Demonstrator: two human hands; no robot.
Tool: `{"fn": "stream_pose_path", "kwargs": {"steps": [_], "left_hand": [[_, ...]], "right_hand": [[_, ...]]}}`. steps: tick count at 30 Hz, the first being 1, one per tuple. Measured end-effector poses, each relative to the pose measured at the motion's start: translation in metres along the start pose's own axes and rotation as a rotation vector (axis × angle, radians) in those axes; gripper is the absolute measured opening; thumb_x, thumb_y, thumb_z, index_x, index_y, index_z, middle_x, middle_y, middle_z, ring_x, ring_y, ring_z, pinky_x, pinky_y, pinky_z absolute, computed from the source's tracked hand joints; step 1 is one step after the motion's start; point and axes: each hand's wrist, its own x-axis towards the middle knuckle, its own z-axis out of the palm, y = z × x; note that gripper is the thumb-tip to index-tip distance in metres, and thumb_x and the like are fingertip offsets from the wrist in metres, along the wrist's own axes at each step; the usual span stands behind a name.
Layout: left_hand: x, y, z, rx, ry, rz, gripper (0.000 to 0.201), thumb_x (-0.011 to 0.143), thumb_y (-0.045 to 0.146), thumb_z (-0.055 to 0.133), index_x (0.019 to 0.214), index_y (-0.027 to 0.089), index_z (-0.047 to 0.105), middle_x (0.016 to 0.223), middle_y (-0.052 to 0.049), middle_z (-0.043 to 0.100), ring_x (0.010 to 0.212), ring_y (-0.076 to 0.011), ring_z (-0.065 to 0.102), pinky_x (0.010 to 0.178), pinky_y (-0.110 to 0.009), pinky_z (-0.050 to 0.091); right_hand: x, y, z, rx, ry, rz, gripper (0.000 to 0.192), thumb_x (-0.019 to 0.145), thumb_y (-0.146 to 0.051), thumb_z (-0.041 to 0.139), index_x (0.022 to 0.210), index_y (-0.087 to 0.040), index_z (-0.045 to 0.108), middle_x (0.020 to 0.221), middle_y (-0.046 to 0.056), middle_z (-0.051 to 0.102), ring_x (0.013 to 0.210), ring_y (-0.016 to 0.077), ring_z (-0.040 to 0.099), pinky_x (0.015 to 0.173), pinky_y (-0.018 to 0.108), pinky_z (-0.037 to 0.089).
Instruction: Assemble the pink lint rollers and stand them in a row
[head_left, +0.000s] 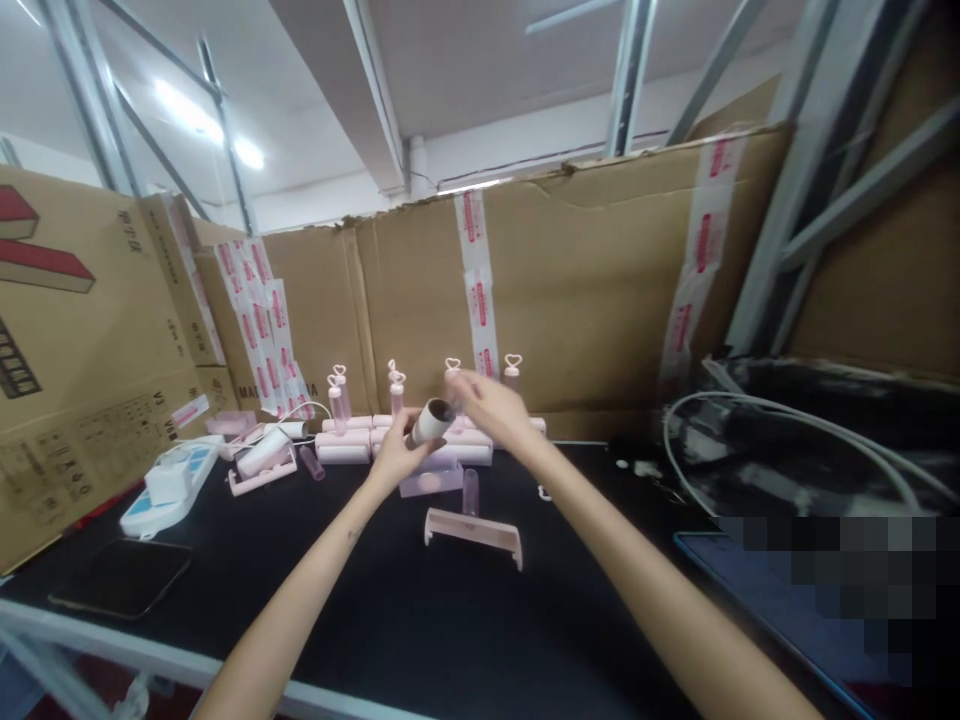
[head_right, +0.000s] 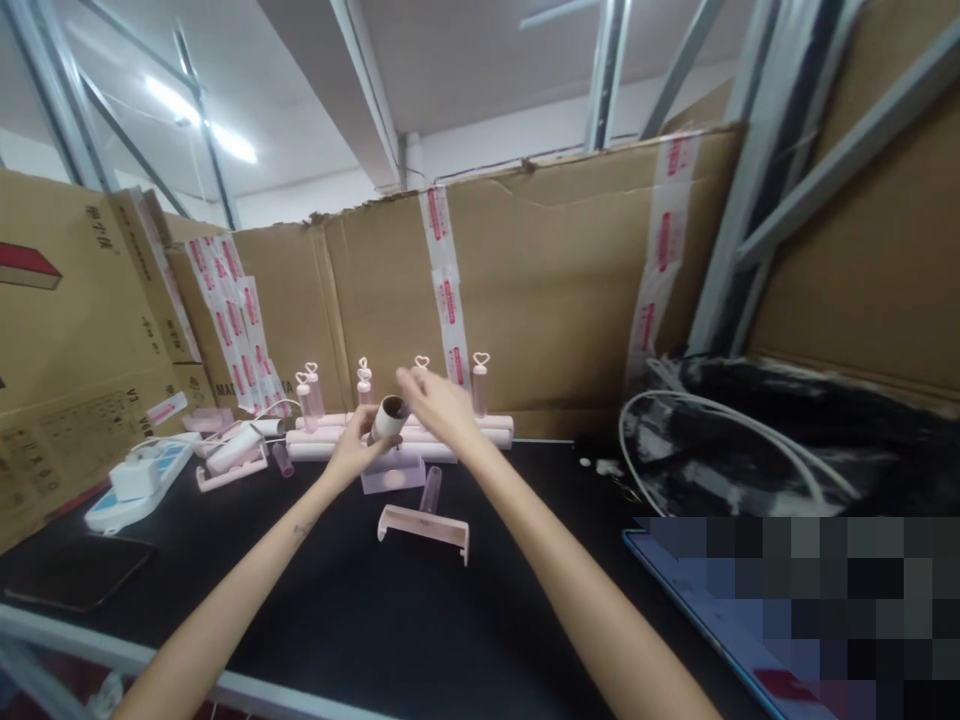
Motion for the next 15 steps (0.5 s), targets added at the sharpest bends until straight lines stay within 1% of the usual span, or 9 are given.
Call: {"fn": "stream_pose_path", "kwargs": {"steps": [2,3,4,6,8,10,12,13,15], "left_hand": [[-0.001,0.000,0.005,-0.042,-0.019,0.019,0.043,0.070,0.032,0.067,0.105,0.017,0.047,0.104,-0.006,0.061,0.093,-0.0176,0.059,0.081,-0.028,0.046],[-0.001,-0.001,0.007,-0.053,-0.018,0.018,0.043,0.071,0.032,0.066,0.105,0.017,0.046,0.104,-0.007,0.061,0.093,-0.0176,0.059,0.081,-0.028,0.046],[-0.002,-0.003,0.008,-0.051,-0.013,0.012,0.043,0.071,0.032,0.065,0.106,0.017,0.046,0.105,-0.007,0.061,0.094,-0.0177,0.059,0.081,-0.028,0.046],[-0.004,-0.008,0.007,0.020,-0.017,-0.001,0.044,0.072,0.032,0.064,0.109,0.017,0.047,0.107,-0.007,0.061,0.097,-0.0188,0.059,0.083,-0.030,0.045],[-0.005,-0.013,0.004,0.174,-0.048,-0.010,0.044,0.071,0.031,0.065,0.110,0.018,0.050,0.109,-0.007,0.061,0.101,-0.0211,0.057,0.086,-0.033,0.044],[-0.006,-0.018,0.000,0.360,-0.103,-0.021,0.047,0.069,0.032,0.067,0.112,0.020,0.052,0.109,-0.007,0.061,0.102,-0.0236,0.056,0.088,-0.037,0.043],[-0.008,-0.021,-0.004,0.489,-0.156,-0.033,0.049,0.070,0.034,0.066,0.115,0.020,0.051,0.111,-0.007,0.061,0.104,-0.0248,0.056,0.090,-0.039,0.042],[-0.009,-0.023,-0.005,0.519,-0.177,-0.036,0.049,0.071,0.035,0.065,0.116,0.020,0.051,0.112,-0.007,0.060,0.105,-0.0249,0.055,0.091,-0.040,0.041],[-0.011,-0.025,-0.007,0.531,-0.195,-0.036,0.047,0.073,0.037,0.063,0.115,0.021,0.051,0.115,-0.007,0.059,0.109,-0.0245,0.053,0.095,-0.040,0.040]], "right_hand": [[-0.002,0.006,0.012,-0.007,-0.061,0.003,0.020,0.080,-0.038,0.048,0.081,-0.019,0.052,0.085,0.005,0.056,0.082,0.0202,0.056,0.079,0.036,0.041],[-0.002,0.009,0.016,0.004,-0.069,-0.001,0.020,0.079,-0.037,0.049,0.088,-0.019,0.051,0.093,0.006,0.056,0.089,0.0206,0.055,0.084,0.037,0.041],[-0.001,0.010,0.016,0.025,-0.060,-0.006,0.023,0.080,-0.036,0.047,0.095,-0.019,0.049,0.100,0.007,0.055,0.096,0.0203,0.054,0.087,0.037,0.040],[0.001,0.011,0.009,0.156,0.023,-0.053,0.026,0.084,-0.034,0.038,0.105,-0.020,0.043,0.108,0.008,0.053,0.102,0.0177,0.052,0.088,0.035,0.040],[0.001,0.008,-0.007,0.350,0.140,-0.120,0.024,0.084,-0.027,0.033,0.106,-0.021,0.041,0.103,0.006,0.055,0.092,0.0146,0.056,0.081,0.030,0.044],[-0.005,0.005,-0.027,0.433,0.182,-0.136,0.020,0.081,-0.021,0.035,0.097,-0.021,0.046,0.084,0.001,0.057,0.069,0.0119,0.056,0.065,0.026,0.045],[-0.017,0.005,-0.041,0.312,0.096,-0.099,0.016,0.077,-0.019,0.038,0.084,-0.019,0.052,0.068,-0.002,0.054,0.055,0.0107,0.050,0.055,0.024,0.041],[-0.025,0.006,-0.044,0.212,0.013,-0.088,0.016,0.076,-0.019,0.040,0.078,-0.019,0.055,0.065,-0.001,0.054,0.055,0.0113,0.050,0.055,0.024,0.040],[-0.042,0.012,-0.044,0.004,-0.200,-0.098,0.017,0.074,-0.019,0.044,0.073,-0.018,0.061,0.068,0.001,0.060,0.063,0.0141,0.055,0.060,0.025,0.041]]}}
